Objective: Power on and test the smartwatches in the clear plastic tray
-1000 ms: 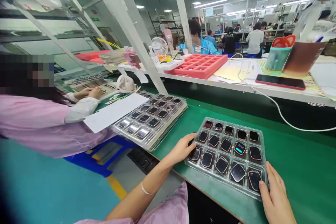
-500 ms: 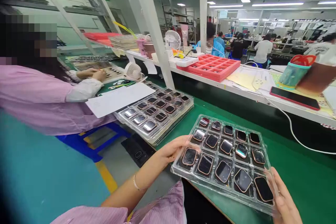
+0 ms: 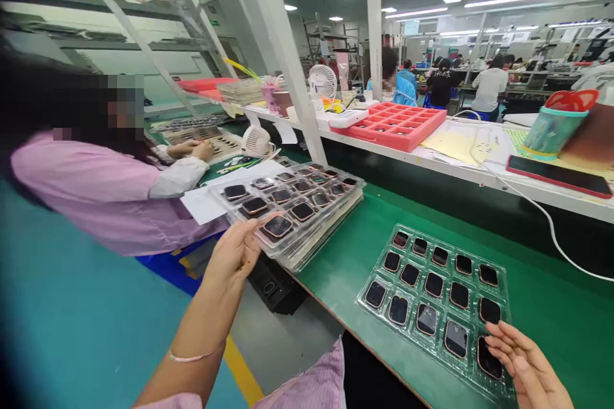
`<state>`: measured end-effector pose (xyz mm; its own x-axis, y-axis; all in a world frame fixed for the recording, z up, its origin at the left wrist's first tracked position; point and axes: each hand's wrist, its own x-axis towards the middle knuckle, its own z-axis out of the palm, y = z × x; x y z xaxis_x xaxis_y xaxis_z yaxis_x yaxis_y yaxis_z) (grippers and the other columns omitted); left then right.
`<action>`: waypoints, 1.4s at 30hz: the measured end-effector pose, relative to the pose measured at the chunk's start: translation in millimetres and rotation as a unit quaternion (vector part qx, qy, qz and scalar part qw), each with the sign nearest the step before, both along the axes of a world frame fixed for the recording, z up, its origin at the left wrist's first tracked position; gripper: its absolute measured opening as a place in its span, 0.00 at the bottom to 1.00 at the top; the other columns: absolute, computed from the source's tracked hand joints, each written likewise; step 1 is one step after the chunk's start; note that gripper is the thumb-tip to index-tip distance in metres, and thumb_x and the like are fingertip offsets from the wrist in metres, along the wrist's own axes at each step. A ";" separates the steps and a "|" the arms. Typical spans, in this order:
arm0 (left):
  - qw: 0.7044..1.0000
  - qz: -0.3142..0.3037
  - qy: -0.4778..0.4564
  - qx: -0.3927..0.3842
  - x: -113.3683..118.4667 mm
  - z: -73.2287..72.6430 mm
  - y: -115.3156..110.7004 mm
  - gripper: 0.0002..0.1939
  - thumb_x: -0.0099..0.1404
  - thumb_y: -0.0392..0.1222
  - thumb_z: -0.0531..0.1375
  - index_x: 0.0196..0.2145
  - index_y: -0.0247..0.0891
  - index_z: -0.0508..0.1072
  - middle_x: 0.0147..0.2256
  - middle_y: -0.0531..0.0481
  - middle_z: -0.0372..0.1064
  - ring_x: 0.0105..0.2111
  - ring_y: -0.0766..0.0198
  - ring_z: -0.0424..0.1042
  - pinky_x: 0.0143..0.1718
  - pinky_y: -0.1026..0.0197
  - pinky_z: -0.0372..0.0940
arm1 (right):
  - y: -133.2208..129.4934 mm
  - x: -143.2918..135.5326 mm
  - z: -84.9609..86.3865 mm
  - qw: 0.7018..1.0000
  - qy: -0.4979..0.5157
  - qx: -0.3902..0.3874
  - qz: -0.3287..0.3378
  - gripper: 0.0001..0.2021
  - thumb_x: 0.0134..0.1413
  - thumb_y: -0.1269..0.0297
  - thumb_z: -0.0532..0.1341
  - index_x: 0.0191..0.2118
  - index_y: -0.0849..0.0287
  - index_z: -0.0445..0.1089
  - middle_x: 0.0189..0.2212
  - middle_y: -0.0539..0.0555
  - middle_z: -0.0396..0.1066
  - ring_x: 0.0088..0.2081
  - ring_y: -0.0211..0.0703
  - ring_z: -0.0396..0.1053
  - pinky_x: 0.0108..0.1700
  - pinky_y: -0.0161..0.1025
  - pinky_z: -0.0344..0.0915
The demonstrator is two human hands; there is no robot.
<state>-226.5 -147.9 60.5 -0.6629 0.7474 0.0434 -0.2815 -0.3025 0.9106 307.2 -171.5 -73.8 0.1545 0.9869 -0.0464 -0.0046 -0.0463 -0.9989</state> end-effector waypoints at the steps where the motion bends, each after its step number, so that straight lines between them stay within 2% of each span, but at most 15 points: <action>1: 1.000 0.010 0.001 -0.011 -6.7 -2.3 5.3 0.15 0.52 0.42 0.68 0.37 0.36 0.72 0.37 0.45 0.81 0.43 0.50 0.80 0.40 0.55 0.76 | -1.1 -1.4 -1.1 1.000 0.004 -0.003 -0.005 0.18 0.60 0.49 0.61 0.53 0.44 0.75 0.55 0.61 0.76 0.52 0.70 0.77 0.56 0.69 0.73; 5: 0.995 -0.005 -0.016 -0.097 -30.6 -14.4 12.4 0.08 0.54 0.38 0.66 0.31 0.37 0.70 0.35 0.47 0.80 0.35 0.60 0.79 0.32 0.64 0.74 | -4.5 -3.8 -4.9 0.999 0.018 -0.016 -0.031 0.16 0.60 0.48 0.62 0.50 0.43 0.78 0.51 0.61 0.78 0.49 0.67 0.79 0.52 0.64 0.77; 8: 0.993 -0.017 -0.023 -0.112 -37.1 -18.4 5.5 0.09 0.54 0.36 0.66 0.27 0.36 0.67 0.33 0.48 0.80 0.29 0.64 0.77 0.30 0.65 0.74 | -6.4 -5.5 -4.7 0.999 0.019 -0.026 -0.035 0.17 0.60 0.47 0.62 0.51 0.45 0.78 0.52 0.61 0.78 0.50 0.65 0.79 0.50 0.59 0.79; 13: 0.988 0.003 -0.033 -0.150 -24.2 -10.2 -3.9 0.05 0.55 0.32 0.64 0.28 0.34 0.69 0.28 0.51 0.76 0.23 0.68 0.74 0.24 0.68 0.72 | -10.1 -9.3 3.4 0.998 -0.008 -0.052 -0.020 0.22 0.61 0.45 0.62 0.54 0.51 0.75 0.54 0.60 0.77 0.52 0.59 0.78 0.49 0.48 0.80; 18: 0.984 -0.021 -0.032 -0.173 -15.6 -5.3 -3.5 0.04 0.60 0.30 0.61 0.28 0.33 0.71 0.25 0.49 0.75 0.23 0.67 0.75 0.23 0.68 0.72 | -15.1 -11.4 9.0 0.998 -0.004 -0.063 -0.010 0.23 0.63 0.45 0.61 0.55 0.53 0.73 0.54 0.58 0.77 0.53 0.52 0.77 0.50 0.39 0.77; 24: 0.982 -0.058 -0.014 -0.180 -20.6 -5.6 5.4 0.05 0.62 0.32 0.62 0.28 0.32 0.71 0.25 0.46 0.76 0.25 0.64 0.78 0.21 0.70 0.71 | -16.6 -12.9 12.7 0.998 -0.015 -0.055 -0.018 0.22 0.62 0.46 0.63 0.55 0.54 0.73 0.54 0.59 0.76 0.52 0.53 0.76 0.50 0.41 0.77; 27: 0.981 -0.060 -0.012 -0.184 -21.4 -5.5 8.7 0.07 0.64 0.32 0.61 0.28 0.32 0.70 0.23 0.48 0.74 0.25 0.63 0.79 0.20 0.70 0.70 | -17.2 -13.2 16.0 0.998 -0.021 -0.053 -0.025 0.22 0.61 0.47 0.63 0.55 0.54 0.73 0.55 0.59 0.76 0.51 0.54 0.77 0.50 0.44 0.78; 31: 0.978 -0.071 0.003 -0.194 -23.6 -5.6 7.7 0.06 0.64 0.33 0.61 0.28 0.31 0.72 0.24 0.48 0.75 0.21 0.65 0.77 0.18 0.71 0.68 | -17.8 -15.1 20.1 0.998 -0.033 -0.045 -0.030 0.22 0.60 0.46 0.64 0.53 0.54 0.74 0.52 0.60 0.77 0.49 0.57 0.78 0.49 0.48 0.79; 36: 0.970 -0.066 0.018 -0.232 -30.8 -7.8 -3.1 0.08 0.61 0.33 0.61 0.24 0.30 0.72 0.22 0.46 0.75 0.16 0.69 0.71 0.17 0.71 0.67 | -17.9 -14.8 18.4 0.998 -0.029 -0.044 -0.029 0.21 0.60 0.47 0.64 0.53 0.53 0.75 0.52 0.58 0.78 0.48 0.53 0.78 0.46 0.41 0.79; 42: 0.954 -0.102 0.041 -0.279 -43.0 -6.6 -13.2 0.06 0.56 0.37 0.67 0.27 0.31 0.74 0.22 0.47 0.75 0.18 0.67 0.72 0.19 0.70 0.67 | -14.9 -11.4 17.7 0.998 -0.050 -0.035 -0.025 0.20 0.61 0.48 0.64 0.52 0.54 0.75 0.51 0.59 0.78 0.47 0.51 0.78 0.43 0.38 0.79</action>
